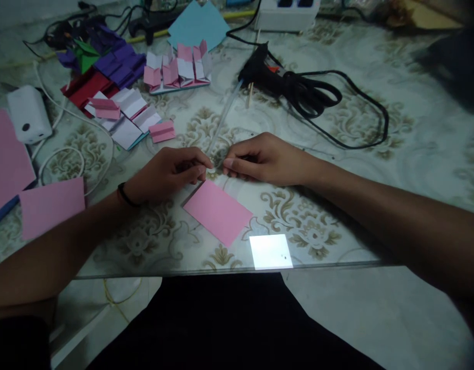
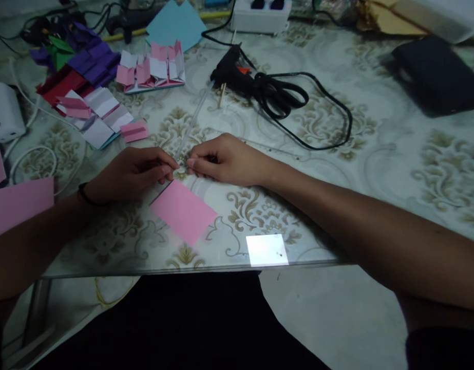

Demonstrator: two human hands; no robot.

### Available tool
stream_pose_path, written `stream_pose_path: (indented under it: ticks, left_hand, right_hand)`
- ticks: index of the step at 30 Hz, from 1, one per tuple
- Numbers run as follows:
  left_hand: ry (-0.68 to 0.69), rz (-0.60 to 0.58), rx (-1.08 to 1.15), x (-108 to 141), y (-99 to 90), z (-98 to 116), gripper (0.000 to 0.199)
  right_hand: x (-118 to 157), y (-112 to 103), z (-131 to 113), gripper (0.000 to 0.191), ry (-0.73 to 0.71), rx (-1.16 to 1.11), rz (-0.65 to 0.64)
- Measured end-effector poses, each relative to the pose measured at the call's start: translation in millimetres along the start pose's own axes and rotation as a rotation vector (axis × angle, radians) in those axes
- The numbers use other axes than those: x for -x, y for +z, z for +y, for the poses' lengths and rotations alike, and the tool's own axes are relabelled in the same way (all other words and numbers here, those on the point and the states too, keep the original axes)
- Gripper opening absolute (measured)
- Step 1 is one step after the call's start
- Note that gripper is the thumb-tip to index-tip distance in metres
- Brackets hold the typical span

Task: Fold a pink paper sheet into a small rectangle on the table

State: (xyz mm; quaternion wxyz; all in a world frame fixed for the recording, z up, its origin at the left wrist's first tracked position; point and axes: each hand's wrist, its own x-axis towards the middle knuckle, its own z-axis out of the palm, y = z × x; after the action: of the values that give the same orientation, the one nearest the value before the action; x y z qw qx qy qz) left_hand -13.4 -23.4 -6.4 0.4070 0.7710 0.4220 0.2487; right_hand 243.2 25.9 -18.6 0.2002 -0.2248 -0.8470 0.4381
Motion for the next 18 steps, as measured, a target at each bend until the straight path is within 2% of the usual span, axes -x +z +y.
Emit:
stream_pose_path:
  ticks: [18]
  left_hand:
    - [-0.010,0.021,-0.023,0.3,1.9,0.0,0.015]
  right_hand:
    - [1.2,-0.3,-2.1,0.033,0.065,0.007,-0.016]
